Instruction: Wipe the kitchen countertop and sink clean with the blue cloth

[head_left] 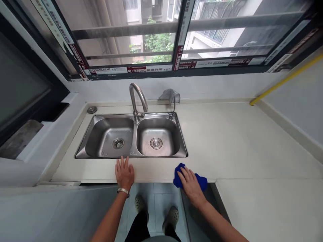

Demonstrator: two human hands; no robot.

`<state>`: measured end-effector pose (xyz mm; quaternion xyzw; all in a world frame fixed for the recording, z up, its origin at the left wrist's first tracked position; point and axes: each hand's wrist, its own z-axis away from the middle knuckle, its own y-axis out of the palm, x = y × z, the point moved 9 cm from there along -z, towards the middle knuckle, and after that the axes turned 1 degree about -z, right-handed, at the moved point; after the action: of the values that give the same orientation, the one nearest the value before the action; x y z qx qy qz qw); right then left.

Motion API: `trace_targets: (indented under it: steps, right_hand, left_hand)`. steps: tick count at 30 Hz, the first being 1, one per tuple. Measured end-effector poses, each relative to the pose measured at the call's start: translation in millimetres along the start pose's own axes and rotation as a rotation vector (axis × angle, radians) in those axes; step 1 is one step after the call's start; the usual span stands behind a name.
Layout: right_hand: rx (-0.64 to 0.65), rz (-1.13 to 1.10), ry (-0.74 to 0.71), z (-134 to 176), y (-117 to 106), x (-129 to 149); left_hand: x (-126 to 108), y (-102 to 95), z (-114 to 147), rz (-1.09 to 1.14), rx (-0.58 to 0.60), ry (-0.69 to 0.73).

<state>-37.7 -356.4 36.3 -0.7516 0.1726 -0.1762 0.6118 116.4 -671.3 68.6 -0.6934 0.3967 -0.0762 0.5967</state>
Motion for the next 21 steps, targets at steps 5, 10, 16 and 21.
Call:
trace_targets:
  steps: [5, 10, 16, 21]
  right_hand:
    - [0.039, -0.036, 0.021, -48, 22, 95]
    - [0.152, -0.173, -0.056, -99, 48, 199]
    - [0.217, -0.261, -0.165, -150, 54, 294]
    - [0.239, -0.295, -0.316, -175, 42, 342]
  left_hand:
    - [5, 2.6, 5, 0.095, 0.027, 0.023]
    - [30, -5.5, 10, 0.4, 0.071, 0.07]
    - [102, -33.7, 16, 0.385, -0.025, 0.052]
    - [139, -34.1, 32, 0.277, -0.009, 0.036]
